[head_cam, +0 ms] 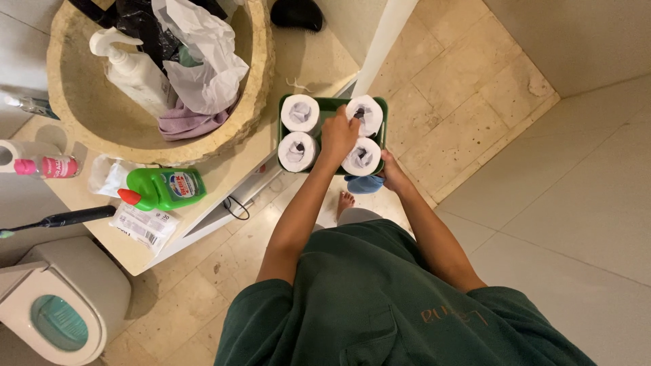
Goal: Organizing bathroom supplies into a tray and wiping the vanity counter surface.
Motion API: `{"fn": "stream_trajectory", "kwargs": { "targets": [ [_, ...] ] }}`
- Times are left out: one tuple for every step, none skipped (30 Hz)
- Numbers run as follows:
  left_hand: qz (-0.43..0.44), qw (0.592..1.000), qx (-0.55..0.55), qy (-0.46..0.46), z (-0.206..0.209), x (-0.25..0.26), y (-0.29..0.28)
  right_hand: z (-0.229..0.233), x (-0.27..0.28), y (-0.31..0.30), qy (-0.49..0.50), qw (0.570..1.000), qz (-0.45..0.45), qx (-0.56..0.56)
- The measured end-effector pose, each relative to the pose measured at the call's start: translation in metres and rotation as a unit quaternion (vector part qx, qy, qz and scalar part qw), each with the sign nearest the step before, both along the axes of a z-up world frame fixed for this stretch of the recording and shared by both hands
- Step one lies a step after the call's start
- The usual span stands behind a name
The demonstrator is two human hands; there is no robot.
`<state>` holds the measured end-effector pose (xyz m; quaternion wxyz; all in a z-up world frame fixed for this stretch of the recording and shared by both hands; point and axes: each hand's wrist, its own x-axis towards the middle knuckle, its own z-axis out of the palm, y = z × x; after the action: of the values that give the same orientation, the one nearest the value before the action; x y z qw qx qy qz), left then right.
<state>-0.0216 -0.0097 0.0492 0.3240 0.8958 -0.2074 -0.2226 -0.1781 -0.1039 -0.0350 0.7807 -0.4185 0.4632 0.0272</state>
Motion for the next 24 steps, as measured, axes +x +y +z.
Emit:
{"fn": "stream_trajectory", "kwargs": {
  "targets": [
    [-0.009,1.0,-0.007,0.002,0.017,-0.003,0.004,0.019,0.004,0.003,0.003,1.0,-0.002,-0.004],
    [-0.009,1.0,-0.007,0.001,0.041,-0.012,0.007,0.008,0.001,0.003,0.003,1.0,-0.002,-0.005],
    [-0.04,0.993,-0.057,-0.093,0.065,-0.021,0.011,-0.004,-0.002,0.003,-0.007,1.0,-0.002,-0.013],
    [-0.07,0.975,-0.105,-0.186,0.089,-0.03,0.017,-0.015,-0.006,0.004,-0.016,1.0,0.0,-0.019],
    [-0.07,0.975,-0.104,-0.185,0.077,-0.033,0.013,-0.008,-0.003,0.005,-0.015,1.0,0.0,-0.019],
    [-0.102,0.974,-0.062,-0.19,0.064,-0.037,0.009,0.0,-0.001,0.005,-0.008,1.0,0.011,-0.012],
    [-0.135,0.971,-0.019,-0.194,0.052,-0.041,0.005,0.008,0.002,0.005,-0.001,1.0,0.022,-0.004],
    [-0.135,0.971,-0.021,-0.196,0.047,-0.038,0.004,0.011,0.003,0.006,-0.002,1.0,0.021,-0.006],
    [-0.143,0.97,-0.002,-0.198,0.042,-0.036,0.003,0.014,0.004,0.007,-0.03,0.999,0.023,-0.006],
    [-0.15,0.969,0.019,-0.196,0.037,-0.038,0.003,0.017,0.0,0.01,-0.054,0.998,0.027,-0.004],
    [-0.15,0.97,0.019,-0.193,0.036,-0.037,0.004,0.017,-0.001,0.013,-0.052,0.998,0.028,-0.004],
    [-0.154,0.968,0.031,-0.196,0.035,-0.037,0.003,0.016,-0.001,0.015,-0.05,0.998,0.037,-0.002],
    [-0.159,0.966,0.043,-0.199,0.034,-0.036,0.002,0.016,-0.002,0.016,-0.048,0.998,0.047,0.0],
    [-0.159,0.966,0.044,-0.199,0.035,-0.035,0.0,0.027,0.001,0.017,-0.047,0.998,0.048,0.002],
    [-0.164,0.959,0.045,-0.229,0.036,-0.035,-0.002,0.039,0.004,0.018,-0.058,0.998,0.028,0.007],
    [-0.169,0.95,0.044,-0.26,0.036,-0.034,-0.004,0.049,0.007,0.019,-0.07,0.997,0.007,0.012],
    [-0.168,0.95,0.044,-0.261,0.027,-0.035,-0.005,0.028,0.004,0.016,-0.071,0.997,0.007,0.012],
    [-0.192,0.933,-0.001,-0.304,0.018,-0.036,-0.006,0.008,0.001,0.011,-0.086,0.996,0.016,0.021],
    [-0.215,0.912,-0.047,-0.346,0.008,-0.036,-0.007,-0.012,-0.002,0.006,-0.101,0.994,0.024,0.03],
    [-0.212,0.913,-0.044,-0.346,0.003,-0.036,-0.007,-0.028,-0.006,0.003,-0.101,0.994,0.028,0.032],
    [-0.206,0.915,-0.069,-0.341,-0.003,-0.036,-0.006,-0.043,-0.011,0.0,-0.097,0.995,0.027,0.027],
    [-0.197,0.916,-0.094,-0.337,-0.009,-0.034,-0.006,-0.058,-0.013,-0.003,-0.093,0.995,0.028,0.022],
    [-0.192,0.917,-0.091,-0.338,-0.016,-0.033,-0.006,-0.06,-0.012,-0.002,-0.094,0.995,0.034,0.024],
    [-0.199,0.913,-0.103,-0.34,-0.023,-0.031,-0.007,-0.062,-0.012,-0.002,-0.086,0.995,0.037,0.025]
  ]
}}
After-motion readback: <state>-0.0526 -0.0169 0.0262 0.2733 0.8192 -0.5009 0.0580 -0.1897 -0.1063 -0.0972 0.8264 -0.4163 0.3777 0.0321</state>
